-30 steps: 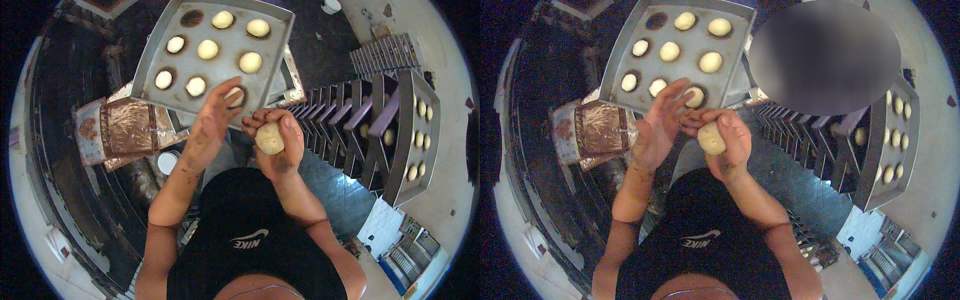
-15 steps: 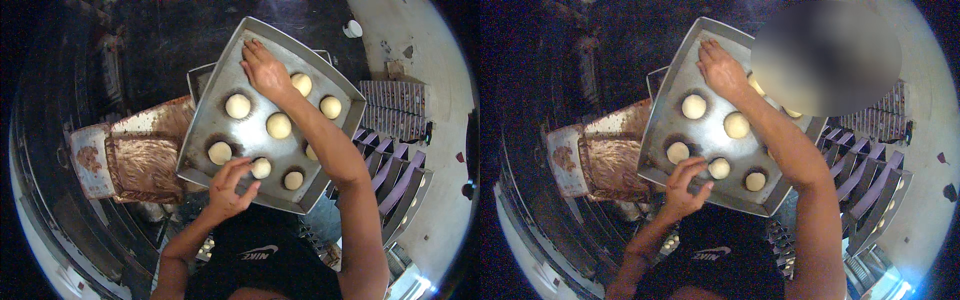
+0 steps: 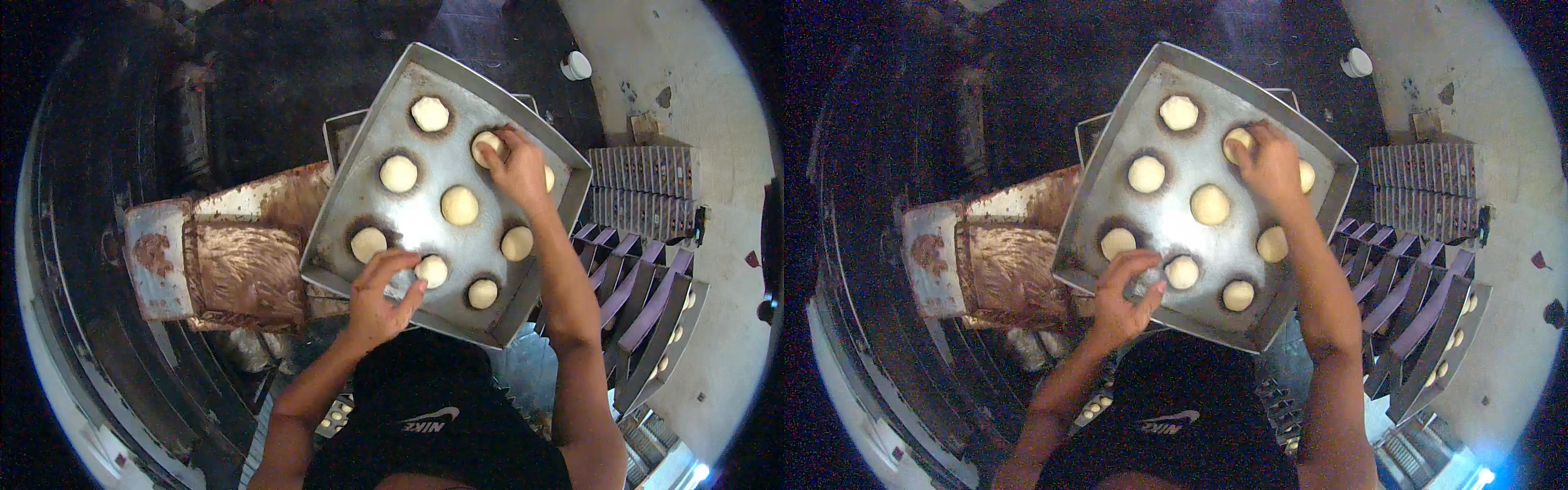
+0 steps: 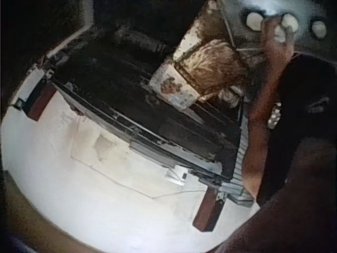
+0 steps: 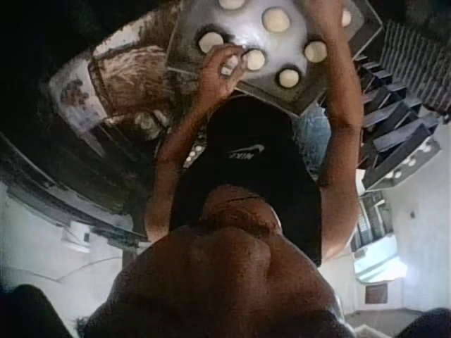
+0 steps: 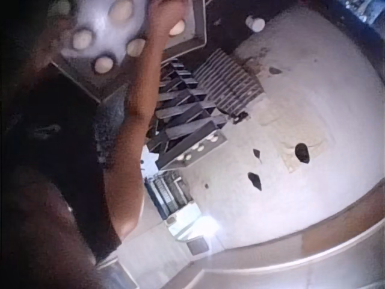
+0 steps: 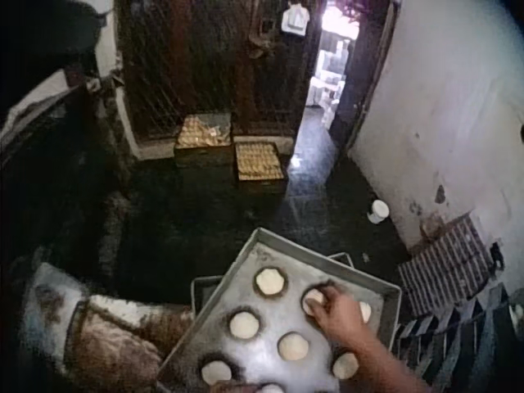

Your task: The person prepares bread rolls by flattening pieces of dough, spreading a chocolate-like filling onto them with a spoon, rolling them up, and placing them onto metal baking trays.

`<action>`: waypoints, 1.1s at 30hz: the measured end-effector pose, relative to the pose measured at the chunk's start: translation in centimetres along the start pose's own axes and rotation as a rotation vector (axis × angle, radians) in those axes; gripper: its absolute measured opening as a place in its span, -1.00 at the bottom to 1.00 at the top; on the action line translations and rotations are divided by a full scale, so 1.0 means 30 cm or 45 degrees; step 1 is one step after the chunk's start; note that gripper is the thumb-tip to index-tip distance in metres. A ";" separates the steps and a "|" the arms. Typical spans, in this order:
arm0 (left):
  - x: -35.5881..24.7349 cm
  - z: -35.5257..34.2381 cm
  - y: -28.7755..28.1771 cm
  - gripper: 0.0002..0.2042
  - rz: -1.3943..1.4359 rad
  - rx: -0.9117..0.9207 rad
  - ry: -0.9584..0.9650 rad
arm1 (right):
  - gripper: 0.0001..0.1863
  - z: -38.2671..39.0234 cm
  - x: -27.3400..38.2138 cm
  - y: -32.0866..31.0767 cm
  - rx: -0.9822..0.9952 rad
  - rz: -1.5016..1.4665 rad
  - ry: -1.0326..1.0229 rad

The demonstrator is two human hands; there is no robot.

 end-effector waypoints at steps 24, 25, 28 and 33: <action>-0.002 0.897 0.332 -0.37 0.479 -0.688 -0.038 | -0.64 1.197 0.763 0.454 0.013 -1.626 -0.434; 0.042 0.942 0.310 -0.36 0.474 -0.790 -0.060 | -0.63 1.172 0.781 0.534 0.066 -1.685 -0.328; 0.191 1.049 0.223 -0.35 0.456 -0.982 -0.160 | -0.58 1.028 0.790 0.866 0.394 -1.168 -0.191; 0.454 1.211 0.047 -0.34 0.557 -0.884 -0.375 | -0.55 0.706 0.769 1.286 0.019 -0.193 -0.330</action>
Point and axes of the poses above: each hand's wrist, its own z-axis away from the middle knuckle, its own y-axis out of the palm, x = y × z, the point moved 1 cm from there along -z, towards the middle knuckle, and after that the axes turned 15 degrees about x, right-handed, at the moved point
